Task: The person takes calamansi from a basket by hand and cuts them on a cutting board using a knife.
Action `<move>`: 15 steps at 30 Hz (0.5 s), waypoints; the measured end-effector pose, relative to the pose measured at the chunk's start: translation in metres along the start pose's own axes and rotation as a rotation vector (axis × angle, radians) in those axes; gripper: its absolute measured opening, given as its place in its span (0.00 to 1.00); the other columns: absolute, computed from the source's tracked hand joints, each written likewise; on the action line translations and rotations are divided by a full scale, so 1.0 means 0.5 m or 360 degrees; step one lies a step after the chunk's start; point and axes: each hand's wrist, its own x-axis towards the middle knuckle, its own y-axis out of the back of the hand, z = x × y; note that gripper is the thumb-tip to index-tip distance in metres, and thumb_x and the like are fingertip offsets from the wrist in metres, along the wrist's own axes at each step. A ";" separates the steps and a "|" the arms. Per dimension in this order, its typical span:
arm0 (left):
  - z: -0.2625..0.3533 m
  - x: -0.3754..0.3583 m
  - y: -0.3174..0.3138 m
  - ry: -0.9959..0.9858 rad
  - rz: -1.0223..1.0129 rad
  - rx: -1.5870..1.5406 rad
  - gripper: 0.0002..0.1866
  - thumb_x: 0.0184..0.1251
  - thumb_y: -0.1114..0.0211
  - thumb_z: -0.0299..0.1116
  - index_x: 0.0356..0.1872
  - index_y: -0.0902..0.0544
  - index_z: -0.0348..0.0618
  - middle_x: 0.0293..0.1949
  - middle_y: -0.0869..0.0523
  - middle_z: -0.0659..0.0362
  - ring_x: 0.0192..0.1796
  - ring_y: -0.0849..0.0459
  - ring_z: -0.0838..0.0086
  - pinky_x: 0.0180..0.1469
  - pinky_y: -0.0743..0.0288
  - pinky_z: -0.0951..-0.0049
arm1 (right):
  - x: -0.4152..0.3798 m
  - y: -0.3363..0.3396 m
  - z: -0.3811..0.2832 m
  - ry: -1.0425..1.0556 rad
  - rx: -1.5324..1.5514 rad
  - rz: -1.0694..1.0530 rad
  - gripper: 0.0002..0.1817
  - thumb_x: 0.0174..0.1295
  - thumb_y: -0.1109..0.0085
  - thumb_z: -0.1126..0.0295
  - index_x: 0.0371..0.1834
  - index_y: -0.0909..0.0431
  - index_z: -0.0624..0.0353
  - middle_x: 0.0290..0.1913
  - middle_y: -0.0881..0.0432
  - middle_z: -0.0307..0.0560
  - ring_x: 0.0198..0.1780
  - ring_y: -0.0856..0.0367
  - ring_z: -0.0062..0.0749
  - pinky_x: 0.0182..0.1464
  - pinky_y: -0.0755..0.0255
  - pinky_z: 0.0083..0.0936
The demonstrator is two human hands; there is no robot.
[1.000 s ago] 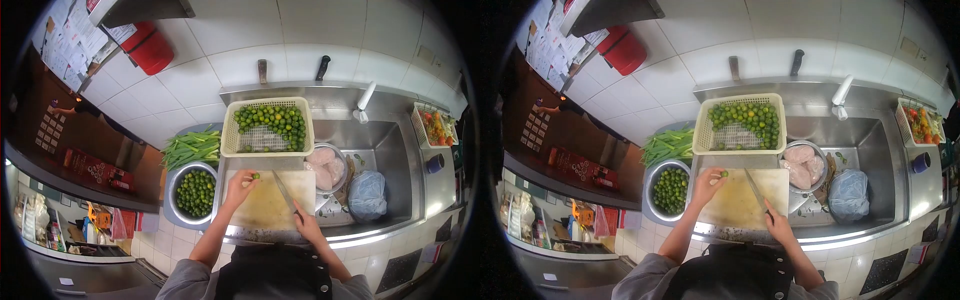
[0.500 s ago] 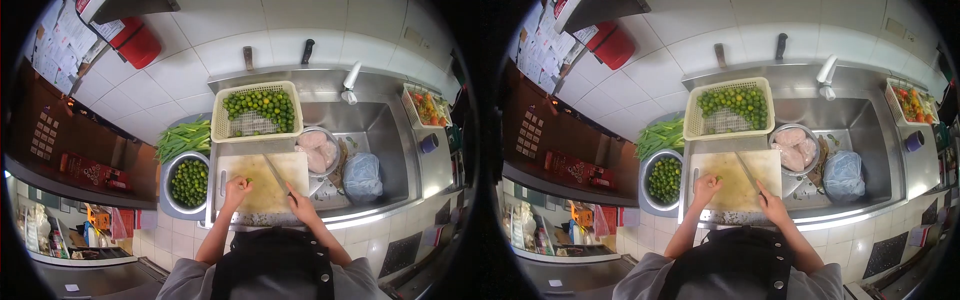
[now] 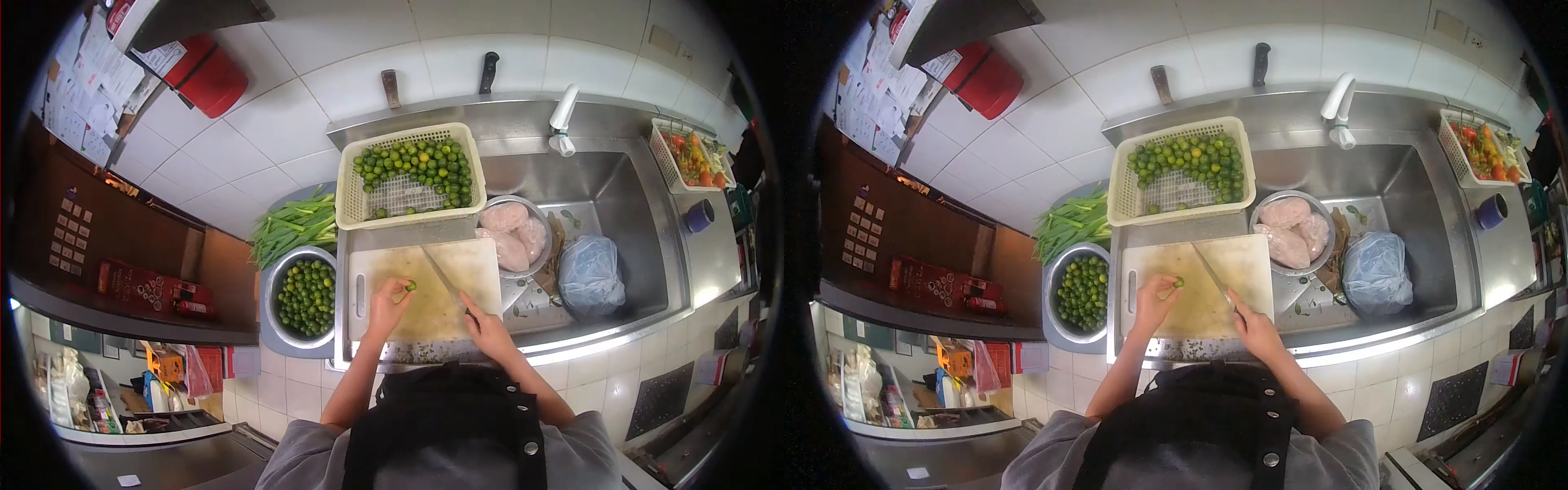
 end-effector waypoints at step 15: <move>-0.019 -0.020 0.009 0.0145 -0.0044 0.0094 0.13 0.58 0.21 0.25 0.39 0.17 0.34 0.41 0.08 0.53 0.41 0.07 0.70 0.46 0.13 0.71 | 0.002 -0.014 -0.019 -0.0009 -0.0008 -0.0032 0.33 0.73 0.45 0.69 0.82 0.39 0.42 0.25 0.20 0.68 0.30 0.19 0.67 0.37 0.26 0.55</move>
